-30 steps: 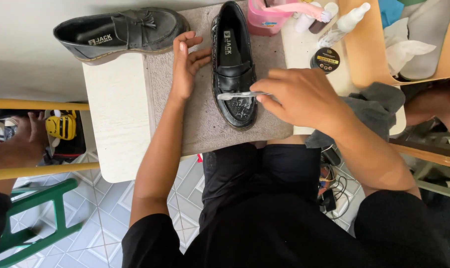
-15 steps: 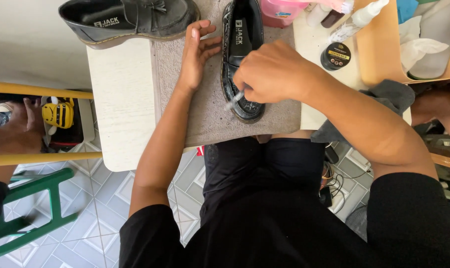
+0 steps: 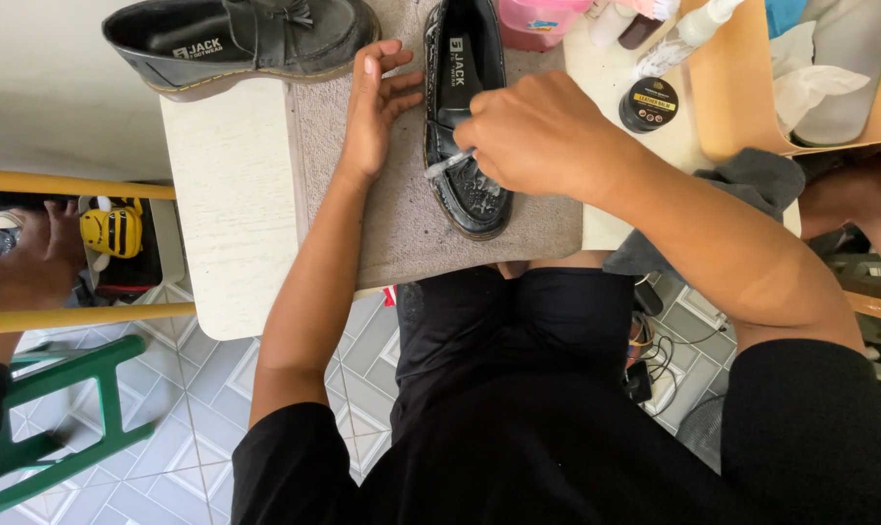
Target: A person is using a small brush to clean or rebrush the upper material of a black leather shoe.
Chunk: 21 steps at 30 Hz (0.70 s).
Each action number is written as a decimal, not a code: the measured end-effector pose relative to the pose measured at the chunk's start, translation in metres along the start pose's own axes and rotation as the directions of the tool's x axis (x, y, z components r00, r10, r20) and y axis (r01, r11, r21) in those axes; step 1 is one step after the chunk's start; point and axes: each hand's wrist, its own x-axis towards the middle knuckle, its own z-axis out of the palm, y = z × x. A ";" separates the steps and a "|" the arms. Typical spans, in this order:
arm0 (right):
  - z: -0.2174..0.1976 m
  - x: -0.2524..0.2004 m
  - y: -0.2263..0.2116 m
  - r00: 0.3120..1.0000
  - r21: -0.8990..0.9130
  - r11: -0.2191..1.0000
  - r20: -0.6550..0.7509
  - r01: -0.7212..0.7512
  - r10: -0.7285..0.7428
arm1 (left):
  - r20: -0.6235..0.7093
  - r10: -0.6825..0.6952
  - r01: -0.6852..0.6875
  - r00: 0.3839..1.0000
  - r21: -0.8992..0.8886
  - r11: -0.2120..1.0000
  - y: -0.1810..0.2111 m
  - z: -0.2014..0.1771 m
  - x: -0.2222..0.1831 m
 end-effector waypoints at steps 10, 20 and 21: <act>0.001 -0.007 0.007 0.996 0.119 0.993 0.090 -0.023 0.012 | 0.003 0.000 0.000 1.000 -0.033 0.999 -0.004 -0.002 0.002; 0.008 -0.010 0.007 0.999 0.097 0.995 0.040 0.011 -0.015 | 0.006 -0.002 0.002 1.000 -0.053 0.999 -0.006 -0.002 0.002; 0.011 -0.011 0.008 0.999 0.097 0.995 0.038 0.009 -0.013 | 0.008 -0.001 0.001 1.000 -0.052 0.999 -0.005 -0.002 0.002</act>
